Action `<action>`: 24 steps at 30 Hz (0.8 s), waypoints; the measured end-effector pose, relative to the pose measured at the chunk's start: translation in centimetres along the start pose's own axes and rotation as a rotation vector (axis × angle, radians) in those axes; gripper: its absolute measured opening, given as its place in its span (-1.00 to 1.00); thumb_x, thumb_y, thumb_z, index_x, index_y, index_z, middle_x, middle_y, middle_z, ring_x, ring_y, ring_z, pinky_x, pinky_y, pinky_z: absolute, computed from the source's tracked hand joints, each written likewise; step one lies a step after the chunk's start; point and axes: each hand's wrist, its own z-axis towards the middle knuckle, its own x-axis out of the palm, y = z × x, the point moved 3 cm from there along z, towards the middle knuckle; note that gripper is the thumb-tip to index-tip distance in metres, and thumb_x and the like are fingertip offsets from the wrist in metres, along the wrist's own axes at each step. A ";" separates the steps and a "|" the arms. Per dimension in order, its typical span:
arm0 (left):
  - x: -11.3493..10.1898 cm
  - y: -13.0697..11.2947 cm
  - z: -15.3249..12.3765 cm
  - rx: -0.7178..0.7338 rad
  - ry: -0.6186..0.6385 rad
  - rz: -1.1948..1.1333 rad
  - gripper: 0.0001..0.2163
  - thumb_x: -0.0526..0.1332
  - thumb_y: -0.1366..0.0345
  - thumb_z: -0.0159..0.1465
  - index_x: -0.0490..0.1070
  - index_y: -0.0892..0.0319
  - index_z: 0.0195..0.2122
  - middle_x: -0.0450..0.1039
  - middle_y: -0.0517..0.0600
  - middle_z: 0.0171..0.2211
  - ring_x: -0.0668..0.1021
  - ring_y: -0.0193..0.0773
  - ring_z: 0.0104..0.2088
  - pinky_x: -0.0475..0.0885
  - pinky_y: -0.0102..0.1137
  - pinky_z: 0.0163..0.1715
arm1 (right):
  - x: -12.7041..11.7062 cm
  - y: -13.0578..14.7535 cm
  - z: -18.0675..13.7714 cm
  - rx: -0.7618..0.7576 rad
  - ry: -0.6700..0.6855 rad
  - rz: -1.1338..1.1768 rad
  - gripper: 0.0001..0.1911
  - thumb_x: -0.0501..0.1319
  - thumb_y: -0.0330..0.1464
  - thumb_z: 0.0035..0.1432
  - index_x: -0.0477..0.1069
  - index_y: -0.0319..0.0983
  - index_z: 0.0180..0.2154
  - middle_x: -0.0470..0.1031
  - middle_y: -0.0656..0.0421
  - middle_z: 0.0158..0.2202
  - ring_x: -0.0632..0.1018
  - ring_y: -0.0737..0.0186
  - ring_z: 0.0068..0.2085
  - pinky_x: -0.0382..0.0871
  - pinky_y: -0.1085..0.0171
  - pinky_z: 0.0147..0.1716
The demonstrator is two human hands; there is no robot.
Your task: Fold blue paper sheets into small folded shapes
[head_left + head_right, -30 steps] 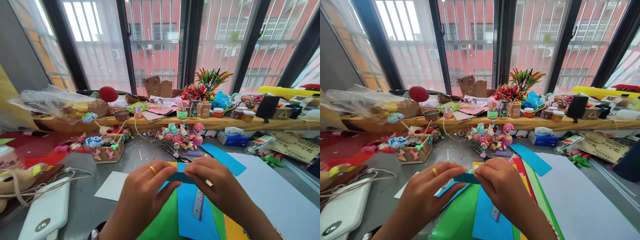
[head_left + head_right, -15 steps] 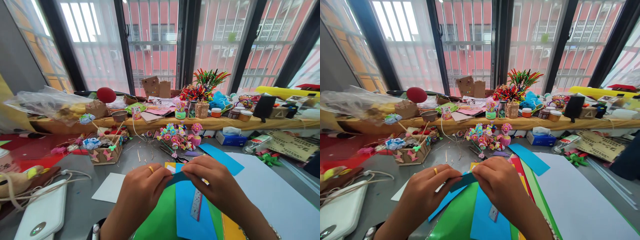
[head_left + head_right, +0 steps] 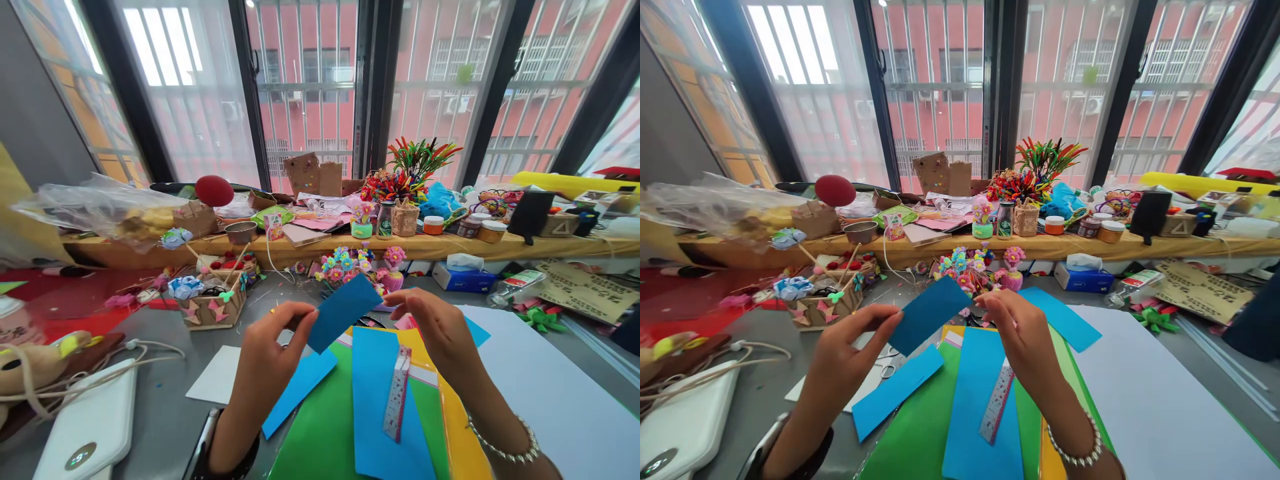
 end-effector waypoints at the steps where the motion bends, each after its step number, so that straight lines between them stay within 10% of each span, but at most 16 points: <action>1: 0.2 0.4 0.1 -0.076 0.003 -0.067 -0.91 0.15 0.30 0.14 0.40 0.18 -0.43 0.47 -0.10 -0.52 0.49 -0.36 -0.51 0.37 -0.53 -0.51 | 0.4 0.0 0.0 0.027 0.039 0.061 -0.58 -0.08 -0.14 0.19 0.44 -0.24 -0.33 0.50 0.14 -0.46 0.51 0.23 -0.41 0.35 0.32 -0.44; 7: 1.7 1.1 0.1 -0.262 0.113 -0.303 -0.84 0.14 0.23 0.14 0.41 0.19 -0.45 0.46 -0.10 -0.54 0.49 -0.33 -0.51 0.39 -0.53 -0.56 | 2.4 0.5 -0.3 0.085 0.245 0.183 -0.69 0.06 -0.20 0.13 0.41 -0.26 -0.49 0.49 0.18 -0.54 0.52 0.28 -0.46 0.35 0.36 -0.45; 15: 2.6 -1.0 -0.9 0.013 0.067 0.193 -0.60 0.16 0.19 0.13 0.26 0.22 -0.02 0.42 0.15 -0.13 0.46 -0.07 -0.12 0.38 -0.15 -0.18 | 2.6 1.4 -0.8 0.001 0.180 -0.004 -0.69 0.07 -0.35 0.13 0.36 -0.26 -0.62 0.46 0.22 -0.61 0.47 0.32 -0.52 0.28 0.38 -0.50; 24: 3.4 -1.9 -1.5 0.014 0.211 0.134 -0.46 0.17 0.14 0.11 0.08 0.21 0.09 0.32 0.23 -0.01 0.37 0.03 -0.01 0.33 -0.04 -0.12 | 2.6 2.3 -1.0 -0.120 0.203 0.019 -0.70 0.09 -0.28 0.13 0.34 -0.26 -0.59 0.39 0.25 -0.61 0.41 0.35 -0.55 0.20 0.39 -0.55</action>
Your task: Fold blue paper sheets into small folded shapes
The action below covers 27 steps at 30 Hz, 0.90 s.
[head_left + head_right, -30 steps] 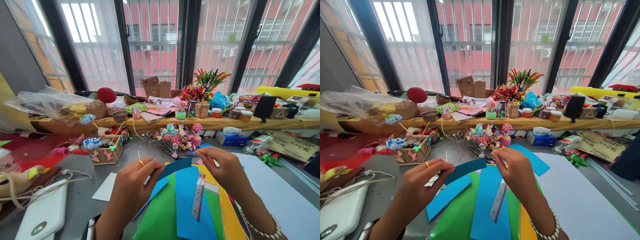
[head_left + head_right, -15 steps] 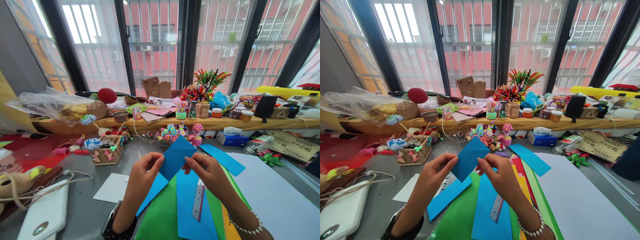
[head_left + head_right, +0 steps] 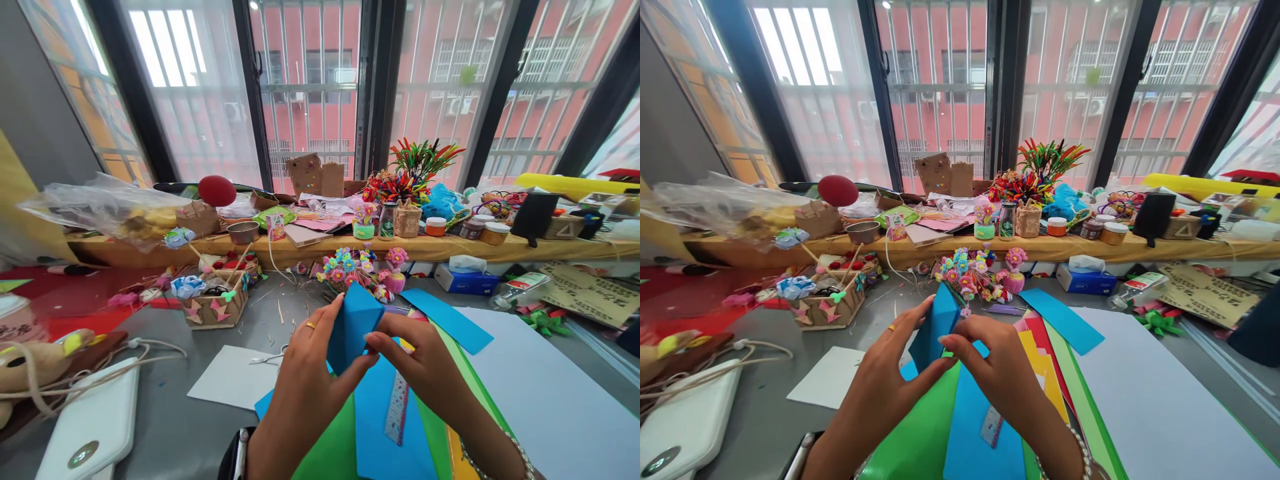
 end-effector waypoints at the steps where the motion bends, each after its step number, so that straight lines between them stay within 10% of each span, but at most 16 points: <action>1: 0.0 0.0 0.0 -0.019 0.021 -0.045 -0.45 0.17 0.14 0.10 0.08 0.20 0.10 0.31 0.22 0.00 0.38 0.02 -0.01 0.33 -0.05 -0.12 | 0.0 0.0 0.0 0.002 0.002 0.016 -0.70 0.09 -0.27 0.13 0.35 -0.26 -0.58 0.40 0.24 -0.61 0.41 0.34 -0.54 0.20 0.39 -0.55; 19: -0.1 1.0 -0.2 -0.346 0.134 -1.154 -0.71 0.13 0.27 0.09 0.44 0.16 -0.16 0.54 0.04 -0.26 0.54 -0.04 -0.24 0.47 -0.23 -0.29 | -1.0 -0.8 -0.6 0.179 -0.124 0.142 -0.73 0.07 -0.28 0.09 0.26 -0.23 -0.60 0.34 0.20 -0.56 0.43 0.23 -0.45 0.38 0.26 -0.42; 23: -0.3 1.0 -0.3 -0.548 0.159 -1.180 -0.77 0.16 0.22 0.11 0.47 0.15 -0.24 0.57 0.03 -0.41 0.58 -0.13 -0.46 0.49 -0.34 -0.54 | -1.0 -0.9 -0.7 0.219 -0.081 0.218 -0.73 0.06 -0.25 0.10 0.29 -0.23 -0.57 0.37 0.19 -0.54 0.45 0.22 -0.45 0.39 0.28 -0.47; 27: -0.5 0.8 0.0 -0.443 0.185 -0.981 -0.80 0.13 0.22 0.15 0.46 0.16 -0.27 0.56 0.00 -0.40 0.57 -0.18 -0.45 0.49 -0.32 -0.47 | -1.2 -0.9 -0.6 0.231 -0.098 0.241 -0.78 0.09 -0.26 0.09 0.35 -0.24 -0.48 0.43 0.18 -0.51 0.48 0.23 -0.45 0.40 0.31 -0.49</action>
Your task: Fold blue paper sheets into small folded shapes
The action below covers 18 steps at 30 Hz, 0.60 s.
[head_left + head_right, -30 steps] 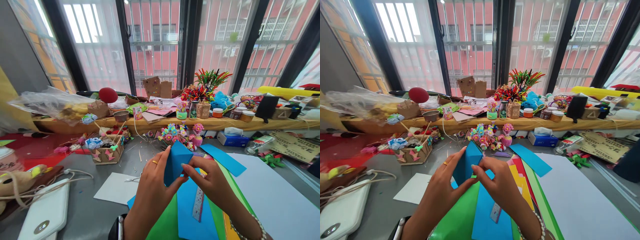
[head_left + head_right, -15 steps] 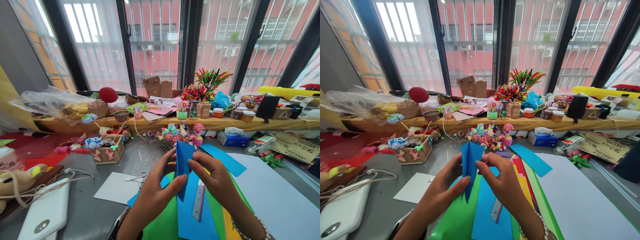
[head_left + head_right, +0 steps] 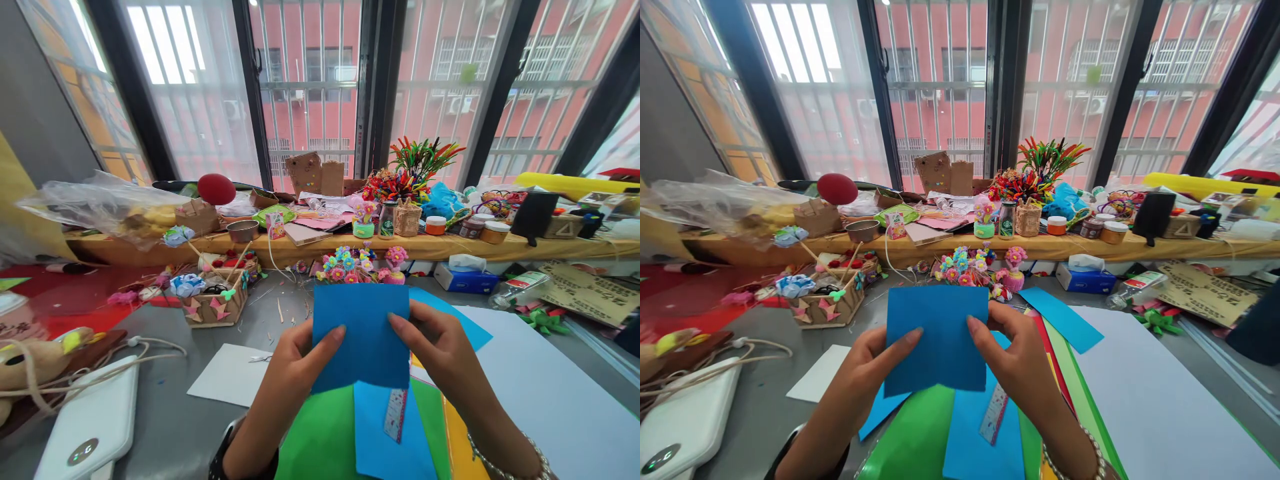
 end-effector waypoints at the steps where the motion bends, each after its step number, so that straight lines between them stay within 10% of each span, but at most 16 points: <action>1: 0.0 -0.1 0.1 0.065 -0.006 0.102 -0.81 0.13 0.22 0.15 0.47 0.17 -0.30 0.56 -0.01 -0.40 0.56 -0.19 -0.43 0.49 -0.31 -0.44 | -0.1 0.0 0.0 -0.005 -0.033 -0.014 -0.81 0.11 -0.26 0.08 0.37 -0.24 -0.44 0.45 0.19 -0.50 0.48 0.23 -0.46 0.41 0.31 -0.49; 18: 1.1 -1.4 -1.9 0.767 -0.411 1.065 -0.90 0.14 0.38 0.17 0.44 0.16 -0.33 0.52 -0.03 -0.44 0.53 -0.25 -0.44 0.41 -0.38 -0.45 | 1.8 1.9 -1.4 -0.523 -0.156 -0.534 -0.90 0.16 -0.48 0.04 0.42 -0.28 -0.35 0.53 0.12 -0.42 0.51 0.21 -0.37 0.38 0.26 -0.37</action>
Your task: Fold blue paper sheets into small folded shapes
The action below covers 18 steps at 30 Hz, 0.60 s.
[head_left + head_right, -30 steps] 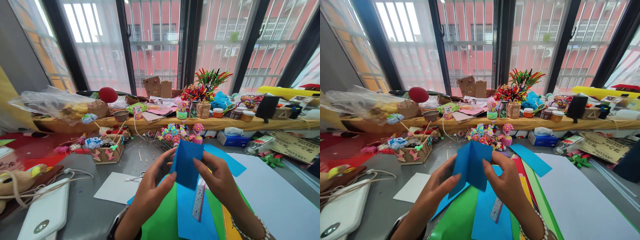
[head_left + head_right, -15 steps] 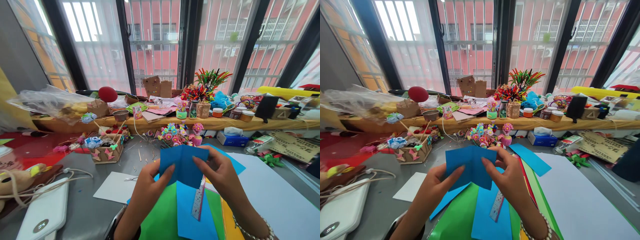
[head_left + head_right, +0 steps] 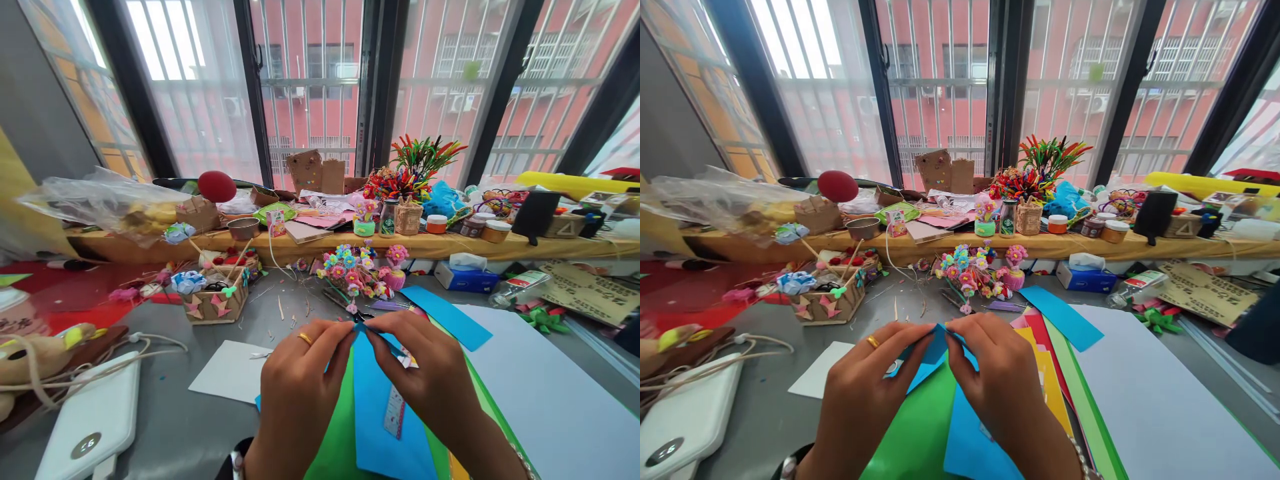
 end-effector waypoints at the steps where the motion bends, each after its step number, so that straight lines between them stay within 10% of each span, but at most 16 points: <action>1: 0.0 -0.2 0.0 0.013 -0.001 0.016 -0.89 0.13 0.39 0.17 0.44 0.17 -0.33 0.52 -0.03 -0.44 0.53 -0.25 -0.44 0.41 -0.38 -0.46 | 0.0 0.1 0.0 0.009 0.000 0.002 -0.90 0.16 -0.48 0.04 0.43 -0.28 -0.35 0.53 0.12 -0.42 0.51 0.21 -0.36 0.38 0.26 -0.36; 18: 0.0 -1.6 -0.1 0.124 -0.088 0.050 -0.88 0.13 0.43 0.16 0.46 0.22 -0.36 0.53 -0.02 -0.47 0.53 -0.27 -0.48 0.38 -0.42 -0.49 | -0.5 0.7 -0.1 -0.006 -0.009 0.050 -0.87 0.14 -0.51 0.06 0.44 -0.29 -0.33 0.54 0.13 -0.39 0.51 0.26 -0.35 0.38 0.32 -0.36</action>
